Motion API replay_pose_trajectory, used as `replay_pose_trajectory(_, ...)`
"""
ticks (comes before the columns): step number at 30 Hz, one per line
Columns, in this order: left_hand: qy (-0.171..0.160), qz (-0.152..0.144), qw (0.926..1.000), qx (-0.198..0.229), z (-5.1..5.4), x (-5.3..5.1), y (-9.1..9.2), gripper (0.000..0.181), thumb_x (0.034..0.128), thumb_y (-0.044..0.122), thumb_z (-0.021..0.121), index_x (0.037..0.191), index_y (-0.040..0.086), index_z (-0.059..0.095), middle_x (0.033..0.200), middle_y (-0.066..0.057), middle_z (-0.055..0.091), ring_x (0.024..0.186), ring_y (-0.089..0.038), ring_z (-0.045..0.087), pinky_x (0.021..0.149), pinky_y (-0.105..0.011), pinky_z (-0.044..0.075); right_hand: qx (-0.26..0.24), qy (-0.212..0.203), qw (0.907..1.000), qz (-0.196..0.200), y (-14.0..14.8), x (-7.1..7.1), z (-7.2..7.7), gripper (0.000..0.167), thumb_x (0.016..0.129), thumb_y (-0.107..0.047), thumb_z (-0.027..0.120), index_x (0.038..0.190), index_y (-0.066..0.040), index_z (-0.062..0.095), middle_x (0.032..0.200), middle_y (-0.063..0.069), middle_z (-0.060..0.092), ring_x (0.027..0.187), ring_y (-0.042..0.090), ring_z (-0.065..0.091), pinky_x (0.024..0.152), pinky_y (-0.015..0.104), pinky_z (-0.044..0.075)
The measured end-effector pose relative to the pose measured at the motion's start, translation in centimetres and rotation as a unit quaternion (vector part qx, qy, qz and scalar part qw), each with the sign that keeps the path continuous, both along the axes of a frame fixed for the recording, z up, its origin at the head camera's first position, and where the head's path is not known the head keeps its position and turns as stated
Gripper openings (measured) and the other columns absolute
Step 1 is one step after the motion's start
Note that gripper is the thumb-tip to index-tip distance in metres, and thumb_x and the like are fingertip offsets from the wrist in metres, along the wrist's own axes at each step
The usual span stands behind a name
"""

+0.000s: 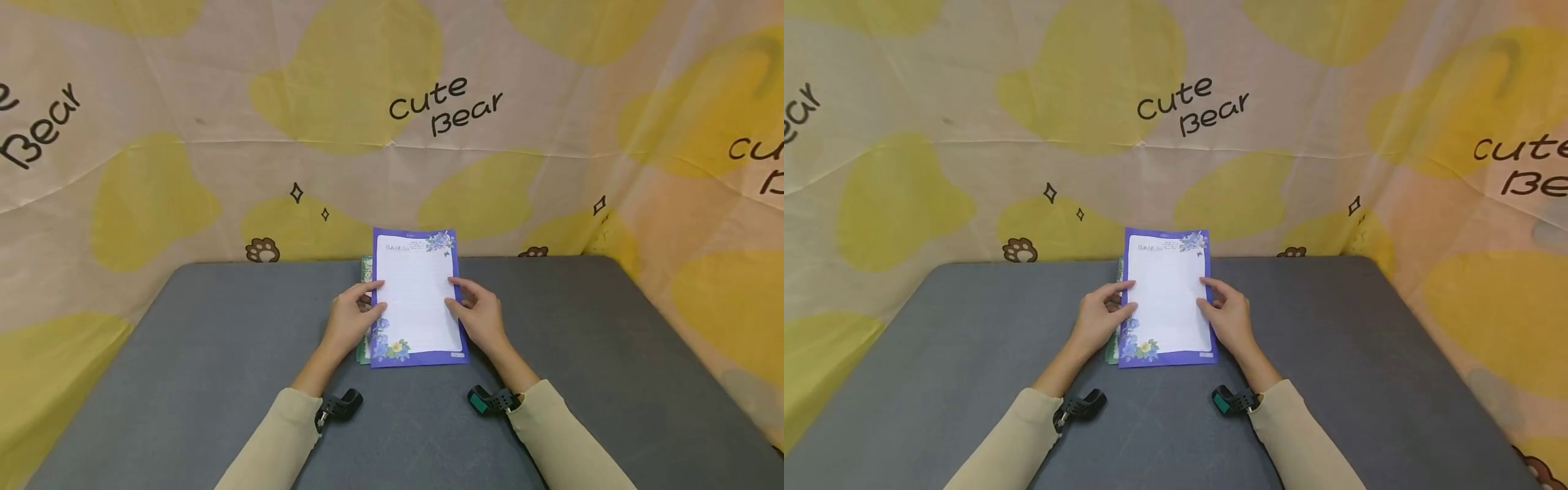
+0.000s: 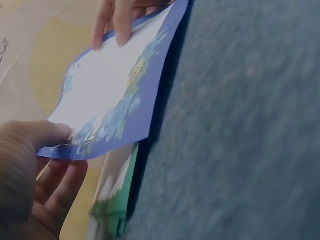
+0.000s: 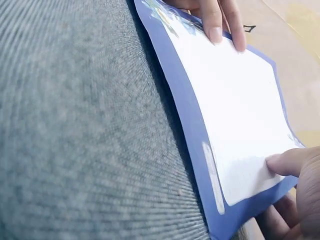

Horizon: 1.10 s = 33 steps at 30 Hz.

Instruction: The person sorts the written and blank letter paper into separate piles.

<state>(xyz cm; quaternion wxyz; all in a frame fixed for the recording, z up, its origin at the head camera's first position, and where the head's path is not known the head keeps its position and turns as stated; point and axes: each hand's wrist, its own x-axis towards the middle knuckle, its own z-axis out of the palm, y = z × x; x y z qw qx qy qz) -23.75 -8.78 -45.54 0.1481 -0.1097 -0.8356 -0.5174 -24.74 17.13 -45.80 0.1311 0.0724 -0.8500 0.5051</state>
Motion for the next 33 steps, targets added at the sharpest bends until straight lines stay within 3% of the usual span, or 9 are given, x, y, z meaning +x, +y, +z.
replay_pose_trajectory(2, -0.011, 0.003, 0.9999, -0.004, 0.4, 0.1, 0.4, 0.042, 0.0871, 0.005, 0.077, 0.128, 0.010, 0.071, 0.113, -0.012, 0.072, 0.085, -0.019, 0.065, 0.068, -0.017, 0.054, 0.008, 0.012, 0.9998, -0.011, 0.0, 0.1, 0.2, 0.042, 0.091, -0.012, 0.076, 0.132, -0.013, 0.068, 0.118, 0.014, 0.074, 0.065, 0.020, 0.060, 0.051, 0.023, 0.043)
replay_pose_trajectory(4, -0.021, 0.006, 0.9998, -0.004, 0.9, 0.2, 0.9, 0.044, 0.0866, 0.004, 0.077, 0.130, 0.009, 0.070, 0.114, -0.014, 0.071, 0.083, -0.018, 0.065, 0.066, -0.018, 0.053, 0.014, 0.025, 0.9993, -0.023, 0.1, 0.0, 0.3, 0.041, 0.090, -0.011, 0.076, 0.130, -0.013, 0.069, 0.103, 0.015, 0.075, 0.058, 0.019, 0.055, 0.048, 0.021, 0.041)
replay_pose_trajectory(8, -0.038, 0.014, 0.9992, 0.002, 1.4, -0.1, 2.3, 0.045, 0.0864, 0.003, 0.076, 0.131, 0.008, 0.069, 0.110, -0.016, 0.071, 0.081, -0.019, 0.064, 0.061, -0.019, 0.051, 0.010, 0.049, 0.9972, -0.055, 0.5, 0.0, 0.6, 0.040, 0.088, -0.008, 0.077, 0.127, -0.012, 0.071, 0.093, 0.018, 0.076, 0.065, 0.017, 0.062, 0.052, 0.020, 0.047)
replay_pose_trajectory(12, -0.047, 0.021, 0.9986, -0.004, 1.7, -0.6, 3.7, 0.047, 0.0853, 0.002, 0.075, 0.131, 0.008, 0.068, 0.113, -0.016, 0.071, 0.081, -0.020, 0.065, 0.060, -0.021, 0.050, -0.001, 0.060, 0.9946, -0.084, 1.1, -0.2, 1.0, 0.039, 0.087, -0.006, 0.076, 0.125, -0.012, 0.073, 0.102, 0.017, 0.077, 0.069, 0.019, 0.064, 0.057, 0.017, 0.049)
replay_pose_trajectory(19, -0.076, 0.023, 0.9968, -0.012, 2.6, -1.2, 6.7, 0.052, 0.0855, 0.003, 0.076, 0.136, 0.008, 0.065, 0.115, -0.016, 0.069, 0.075, -0.017, 0.062, 0.057, -0.022, 0.048, 0.001, 0.042, 0.9916, -0.122, 3.3, -0.3, 1.9, 0.038, 0.089, -0.006, 0.073, 0.125, -0.013, 0.073, 0.102, 0.019, 0.077, 0.070, 0.018, 0.064, 0.060, 0.013, 0.048)
replay_pose_trajectory(27, -0.094, 0.033, 0.9946, 0.029, 3.1, -1.8, 10.0, 0.058, 0.0846, 0.001, 0.073, 0.141, 0.008, 0.060, 0.080, -0.014, 0.070, 0.058, -0.010, 0.052, 0.048, -0.020, 0.042, 0.028, 0.031, 0.9913, -0.125, 5.5, -0.7, 2.4, 0.043, 0.092, -0.005, 0.067, 0.135, -0.013, 0.067, 0.127, 0.020, 0.070, 0.090, 0.031, 0.071, 0.064, 0.007, 0.046)
replay_pose_trajectory(31, -0.101, 0.031, 0.9936, 0.040, 2.9, -1.7, 11.3, 0.061, 0.0845, -0.001, 0.069, 0.144, 0.009, 0.057, 0.063, -0.004, 0.061, 0.050, -0.007, 0.044, 0.043, -0.018, 0.035, 0.038, 0.021, 0.9912, -0.125, 6.4, -0.8, 2.4, 0.046, 0.093, -0.005, 0.064, 0.138, -0.014, 0.065, 0.140, 0.015, 0.064, 0.102, 0.036, 0.071, 0.068, 0.004, 0.044)
replay_pose_trajectory(33, -0.093, 0.030, 0.9950, 0.017, 2.7, -1.7, 11.7, 0.060, 0.0861, 0.001, 0.068, 0.145, 0.010, 0.057, 0.056, 0.001, 0.052, 0.048, -0.007, 0.039, 0.042, -0.018, 0.031, 0.031, 0.017, 0.9906, -0.132, 6.7, -0.9, 2.2, 0.046, 0.093, -0.005, 0.063, 0.138, -0.014, 0.065, 0.141, 0.015, 0.063, 0.104, 0.036, 0.070, 0.067, 0.004, 0.043)
